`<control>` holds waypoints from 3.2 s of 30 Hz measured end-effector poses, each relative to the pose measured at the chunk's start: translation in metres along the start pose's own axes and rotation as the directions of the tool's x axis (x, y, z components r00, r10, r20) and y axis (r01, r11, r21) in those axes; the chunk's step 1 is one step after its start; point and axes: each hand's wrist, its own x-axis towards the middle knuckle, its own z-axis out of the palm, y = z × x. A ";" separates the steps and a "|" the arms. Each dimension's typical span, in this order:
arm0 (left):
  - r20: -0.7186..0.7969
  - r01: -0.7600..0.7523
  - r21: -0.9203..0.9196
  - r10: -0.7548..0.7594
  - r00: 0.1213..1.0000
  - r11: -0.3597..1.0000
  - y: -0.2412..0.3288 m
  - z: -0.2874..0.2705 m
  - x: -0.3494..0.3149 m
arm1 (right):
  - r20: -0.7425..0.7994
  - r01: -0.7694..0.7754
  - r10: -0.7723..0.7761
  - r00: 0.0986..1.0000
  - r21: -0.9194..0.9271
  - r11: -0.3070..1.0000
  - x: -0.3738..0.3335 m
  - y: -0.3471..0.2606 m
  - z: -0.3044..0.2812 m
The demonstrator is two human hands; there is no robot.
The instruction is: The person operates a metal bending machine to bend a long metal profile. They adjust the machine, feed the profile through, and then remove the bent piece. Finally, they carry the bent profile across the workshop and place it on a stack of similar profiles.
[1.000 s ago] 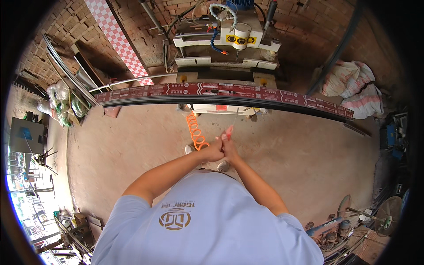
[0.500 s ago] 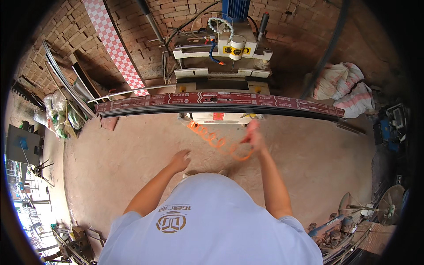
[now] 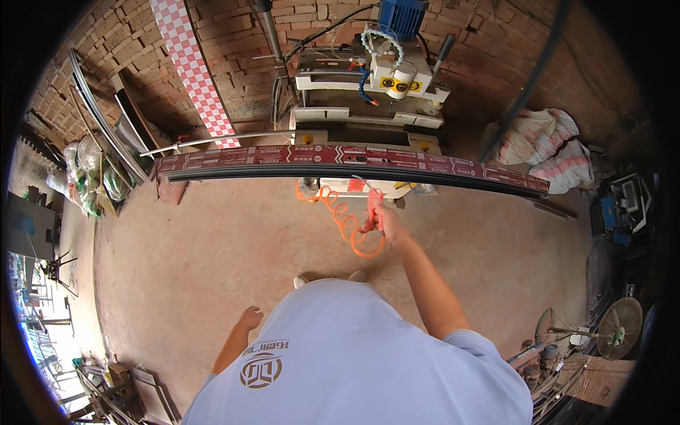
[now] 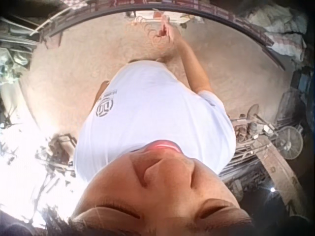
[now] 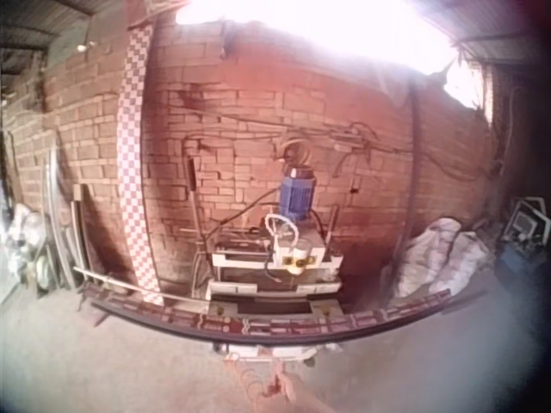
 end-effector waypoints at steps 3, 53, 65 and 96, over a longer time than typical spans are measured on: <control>-0.029 -0.040 -0.101 0.038 0.999 0.994 0.019 -0.001 0.000 | -0.243 0.199 -0.169 0.955 0.105 0.974 0.007 -0.006 -0.002; -0.218 0.108 -0.474 -0.235 0.947 0.874 -0.069 0.094 -0.096 | 0.287 0.105 -0.122 0.950 0.074 0.992 0.167 -0.031 0.276; -0.133 0.056 -0.390 -0.116 0.984 0.919 -0.136 0.071 -0.011 | -0.541 0.043 -0.393 0.743 -0.548 0.835 0.034 0.041 0.063; -0.175 -0.749 0.051 0.745 0.644 0.660 0.275 -0.172 0.056 | -0.679 0.450 -0.165 0.716 0.266 0.852 -0.025 0.056 -0.003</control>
